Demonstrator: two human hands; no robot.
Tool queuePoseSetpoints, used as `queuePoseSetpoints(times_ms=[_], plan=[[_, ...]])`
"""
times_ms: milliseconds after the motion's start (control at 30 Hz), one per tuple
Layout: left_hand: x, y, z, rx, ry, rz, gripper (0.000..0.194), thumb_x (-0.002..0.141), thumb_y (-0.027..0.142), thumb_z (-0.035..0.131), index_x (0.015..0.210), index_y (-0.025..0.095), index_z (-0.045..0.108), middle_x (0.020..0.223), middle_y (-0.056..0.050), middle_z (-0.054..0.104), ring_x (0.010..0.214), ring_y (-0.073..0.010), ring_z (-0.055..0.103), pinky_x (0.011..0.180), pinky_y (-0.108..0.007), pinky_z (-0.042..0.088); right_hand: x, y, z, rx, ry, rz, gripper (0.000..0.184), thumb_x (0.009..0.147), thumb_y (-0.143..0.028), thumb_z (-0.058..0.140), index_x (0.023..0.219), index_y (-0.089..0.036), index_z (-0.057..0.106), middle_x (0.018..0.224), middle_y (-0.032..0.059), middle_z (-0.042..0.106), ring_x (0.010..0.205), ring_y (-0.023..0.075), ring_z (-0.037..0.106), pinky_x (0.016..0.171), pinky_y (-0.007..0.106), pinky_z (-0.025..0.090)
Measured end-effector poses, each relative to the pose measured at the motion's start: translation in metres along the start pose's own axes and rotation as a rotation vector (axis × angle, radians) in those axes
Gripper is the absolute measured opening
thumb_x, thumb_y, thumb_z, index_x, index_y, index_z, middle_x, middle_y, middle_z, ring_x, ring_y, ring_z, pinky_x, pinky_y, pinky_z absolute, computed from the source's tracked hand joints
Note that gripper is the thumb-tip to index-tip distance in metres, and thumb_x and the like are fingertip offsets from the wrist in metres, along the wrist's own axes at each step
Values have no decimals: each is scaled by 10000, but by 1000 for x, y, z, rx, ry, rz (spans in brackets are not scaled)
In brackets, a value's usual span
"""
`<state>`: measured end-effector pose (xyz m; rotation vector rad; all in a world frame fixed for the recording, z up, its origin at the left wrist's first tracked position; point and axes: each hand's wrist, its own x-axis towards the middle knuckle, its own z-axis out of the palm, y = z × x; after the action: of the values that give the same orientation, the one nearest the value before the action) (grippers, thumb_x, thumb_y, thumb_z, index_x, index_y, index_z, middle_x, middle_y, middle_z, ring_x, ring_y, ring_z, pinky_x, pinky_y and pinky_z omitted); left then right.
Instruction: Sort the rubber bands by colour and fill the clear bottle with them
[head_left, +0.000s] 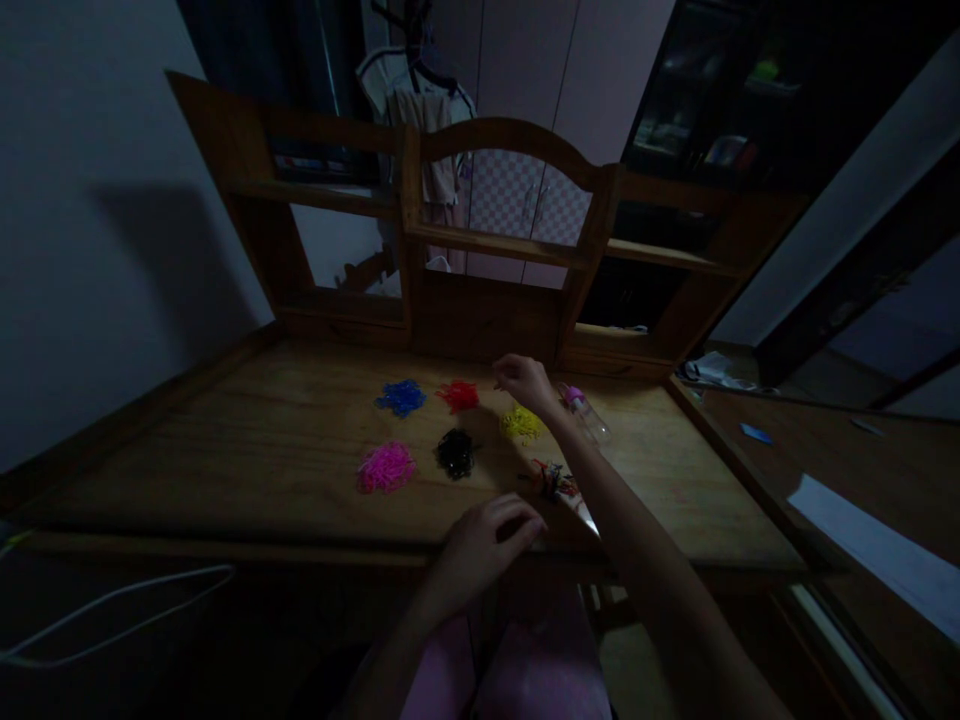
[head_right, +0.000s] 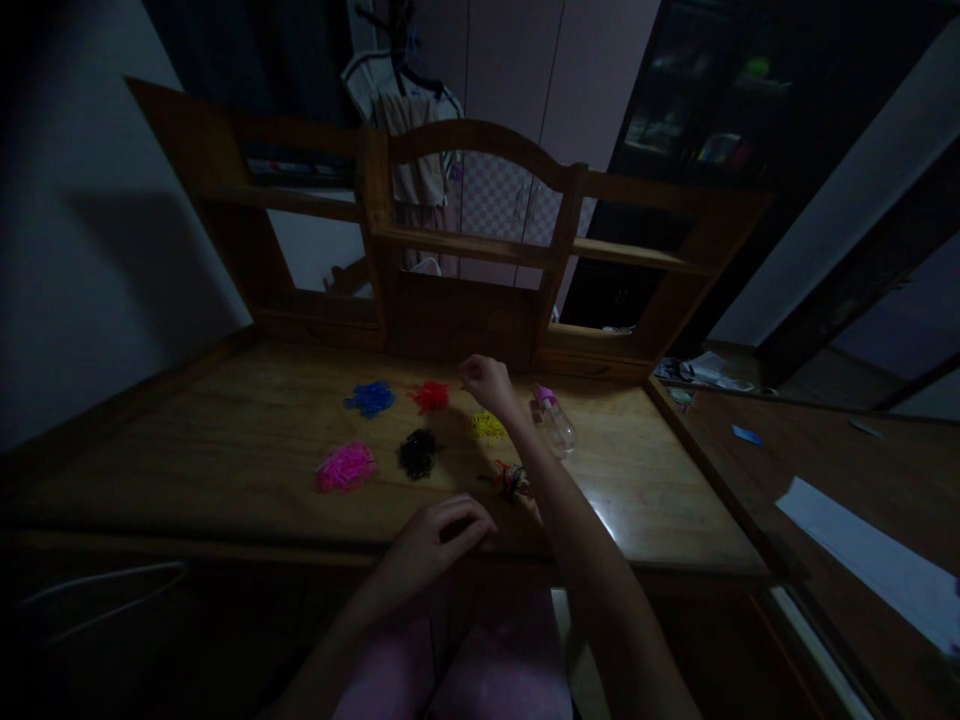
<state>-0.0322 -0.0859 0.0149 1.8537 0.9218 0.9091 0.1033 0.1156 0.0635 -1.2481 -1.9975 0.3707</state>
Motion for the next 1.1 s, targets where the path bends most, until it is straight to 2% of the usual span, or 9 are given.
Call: queuePoseSetpoints(times_ms=[100, 167, 267, 367, 500, 633, 767, 933, 1100], plan=[[0, -1, 1, 7, -3, -1, 212, 946, 324, 511, 888, 220, 686, 940, -16, 685, 919, -161, 626, 852, -257, 466, -32, 5, -38, 2, 48, -14, 171, 847, -169, 543, 945, -193, 681, 858, 36, 718, 765, 159, 696, 686, 227, 505], [1, -4, 3, 22, 14, 12, 209, 947, 330, 509, 908, 232, 689, 1002, -20, 679, 977, -166, 621, 889, -269, 469, -62, 7, -61, 7, 87, -44, 156, 865, -197, 535, 932, -197, 675, 834, 33, 707, 731, 156, 681, 678, 235, 503], [5, -13, 7, 106, 152, 20, 179, 937, 294, 523, 1012, 254, 679, 1190, -35, 617, 1131, -183, 572, 992, -312, 443, -112, 8, -86, -7, 128, -34, 150, 886, -246, 547, 951, -197, 674, 891, 48, 710, 715, 153, 660, 665, 247, 493], [10, -21, 11, 202, 298, -17, 233, 924, 265, 527, 1131, 257, 634, 1255, -56, 571, 1166, -199, 556, 1006, -350, 452, -157, 10, -99, -6, 129, 38, 168, 898, -275, 552, 983, -198, 676, 866, 48, 705, 717, 160, 650, 643, 250, 480], [22, -21, 15, 268, 322, -29, 307, 949, 187, 421, 1191, 244, 600, 1247, -60, 576, 1172, -190, 552, 1020, -349, 453, -194, 17, -98, 45, 207, 224, 241, 922, -373, 531, 957, -187, 681, 762, 35, 681, 666, 158, 630, 599, 243, 454], [40, -19, 22, 368, 238, -19, 363, 940, 156, 414, 1269, 217, 555, 1277, -83, 552, 1231, -208, 502, 1086, -383, 391, -207, 27, -85, 36, 323, 379, 318, 913, -453, 520, 930, -185, 691, 594, -10, 588, 551, 143, 557, 515, 231, 386], [56, -22, 33, 385, 172, -13, 343, 915, 239, 529, 1255, 206, 556, 1257, -87, 561, 1209, -233, 504, 1066, -402, 400, -210, 33, -79, 62, 327, 427, 312, 893, -456, 541, 898, -188, 702, 565, -15, 578, 528, 144, 539, 510, 237, 376], [63, -23, 42, 314, 104, 29, 328, 897, 207, 557, 1224, 205, 577, 1233, -75, 586, 1177, -220, 521, 1040, -375, 415, -209, 38, -81, 180, 268, 449, 218, 853, -348, 582, 955, -206, 713, 837, 35, 707, 705, 170, 632, 636, 255, 470], [65, -22, 34, 291, 55, 64, 317, 879, 190, 589, 1194, 222, 601, 1202, -53, 621, 1144, -212, 541, 1019, -364, 420, -209, 38, -81, 194, 202, 410, 194, 834, -275, 574, 946, -208, 717, 969, 48, 711, 790, 173, 650, 695, 264, 490]])
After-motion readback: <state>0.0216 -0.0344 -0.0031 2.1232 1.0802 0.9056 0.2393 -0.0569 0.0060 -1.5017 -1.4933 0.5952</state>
